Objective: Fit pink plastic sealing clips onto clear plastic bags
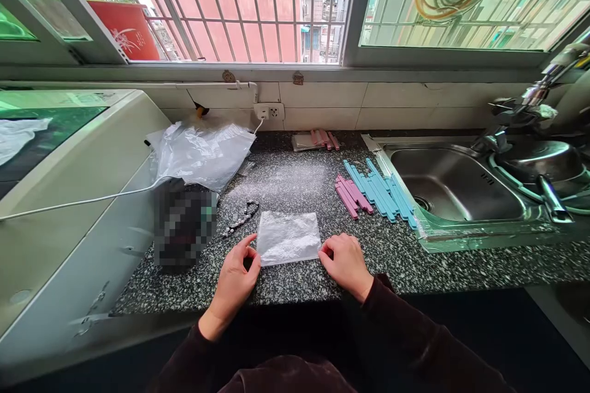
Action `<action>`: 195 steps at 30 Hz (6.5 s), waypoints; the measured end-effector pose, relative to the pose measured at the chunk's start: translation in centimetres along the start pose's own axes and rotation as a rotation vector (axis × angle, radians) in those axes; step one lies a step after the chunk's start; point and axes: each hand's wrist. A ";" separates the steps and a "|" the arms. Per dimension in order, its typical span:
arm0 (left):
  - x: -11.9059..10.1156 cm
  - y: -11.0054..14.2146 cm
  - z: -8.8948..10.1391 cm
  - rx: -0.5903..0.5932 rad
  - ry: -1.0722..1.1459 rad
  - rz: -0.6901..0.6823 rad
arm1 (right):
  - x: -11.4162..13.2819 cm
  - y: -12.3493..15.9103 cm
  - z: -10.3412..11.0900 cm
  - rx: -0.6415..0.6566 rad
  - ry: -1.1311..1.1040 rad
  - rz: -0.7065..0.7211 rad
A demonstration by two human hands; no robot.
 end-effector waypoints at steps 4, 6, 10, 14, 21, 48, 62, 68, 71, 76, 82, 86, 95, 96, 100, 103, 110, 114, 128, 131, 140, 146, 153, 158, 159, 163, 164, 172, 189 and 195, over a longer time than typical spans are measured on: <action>-0.4 0.4 0.3 -0.045 -0.179 -0.062 | -0.4 0.4 0.1 -0.056 0.020 0.031; -0.9 0.6 0.5 -0.115 -0.271 -0.126 | -0.6 0.6 0.0 -0.126 0.021 0.120; -2.0 1.0 0.2 -0.005 -0.328 -0.388 | -0.9 0.8 -0.4 -0.139 0.050 0.380; -2.1 1.8 -0.6 0.172 -0.328 -0.450 | -1.0 1.2 -0.6 -0.112 0.098 0.435; -2.2 2.5 -0.9 0.183 -0.377 -0.456 | -1.2 1.8 -0.6 -0.140 0.145 0.453; -2.3 2.7 -0.3 0.192 -0.363 -0.431 | -5.1 -5.9 -0.1 -0.178 0.134 0.304; -3.0 2.6 -0.8 0.118 -0.408 -0.275 | -4.4 -5.8 0.1 -0.281 0.158 0.317; -3.0 2.5 -0.9 0.118 -0.405 -0.291 | -3.9 -4.7 0.6 -0.339 0.064 0.484; -2.9 2.6 -0.9 0.113 -0.398 -0.292 | -3.4 -3.0 0.9 -0.292 0.044 0.563; -2.9 2.6 -0.8 0.110 -0.391 -0.315 | -1.9 -0.1 0.7 -0.102 0.177 0.689; -2.6 2.9 -0.6 0.122 -0.380 -0.345 | -0.7 0.5 -0.2 -0.094 0.320 0.670; -2.6 2.7 -0.5 0.104 -0.390 -0.356 | -0.6 0.6 -0.5 -0.086 0.343 0.625; -2.4 0.2 0.2 0.164 -0.563 -0.558 | -0.5 1.8 0.2 -0.149 0.182 0.602; -2.4 0.3 0.3 0.156 -0.534 -0.556 | -0.5 1.9 0.3 -0.163 0.178 0.589; -2.6 1.0 0.7 0.121 -0.378 -0.544 | -0.7 1.9 0.1 -0.197 0.223 0.585; -2.6 1.4 0.7 0.147 -0.338 -0.553 | -0.6 1.4 -0.3 -0.196 0.251 0.603; -3.0 0.8 -0.3 0.141 -0.471 -0.512 | -0.1 0.4 -0.6 -0.131 0.266 0.592; -3.4 -0.1 -0.7 0.151 -0.580 -0.549 | 0.0 0.7 -0.2 -0.147 0.227 0.588; -1.7 1.7 1.7 0.301 -0.248 -0.529 | -0.7 0.5 -0.5 -0.192 0.093 0.575; -0.8 1.6 2.3 0.268 -0.211 -0.476 | -1.1 0.6 -0.3 -0.158 -0.008 0.562; -0.8 0.9 2.7 0.313 0.021 -0.322 | -2.3 -0.9 -0.3 -0.026 -0.082 0.461; -0.9 0.6 2.3 0.230 0.086 -0.144 | -1.9 -1.1 -0.3 -0.001 -0.163 0.342; -1.0 0.2 1.4 0.078 -0.117 -0.024 | -0.3 -1.4 -0.9 -0.040 -0.072 0.095; -1.0 -0.4 1.1 0.058 -0.367 0.018 | 0.3 -1.1 -1.0 -0.068 0.030 0.071; -1.0 -0.6 1.0 0.057 -0.395 0.017 | 0.4 -1.1 -1.0 -0.073 0.039 0.068; -0.8 -1.1 0.8 0.064 -0.468 0.014 | 0.2 -0.8 -1.0 -0.133 -0.002 0.087; -0.7 -1.1 0.8 0.071 -0.481 0.017 | 0.1 -0.7 -1.0 -0.157 -0.024 0.123; -1.7 -0.8 0.9 -0.087 -0.582 -0.003 | -0.3 0.0 -1.0 -0.159 0.108 0.386; -2.5 0.4 -1.5 0.361 -0.497 -0.408 | -0.4 -1.1 -0.3 -0.137 0.358 0.601; -3.7 -1.5 -1.0 0.203 -0.451 -0.417 | 0.7 -1.5 1.6 -0.106 0.241 0.616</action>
Point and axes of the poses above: each hand's wrist, its own y-axis away from the middle knuckle, its own z-axis out of the back of the hand, x = y × z, and after that the axes turned 12 degrees about x, right-handed
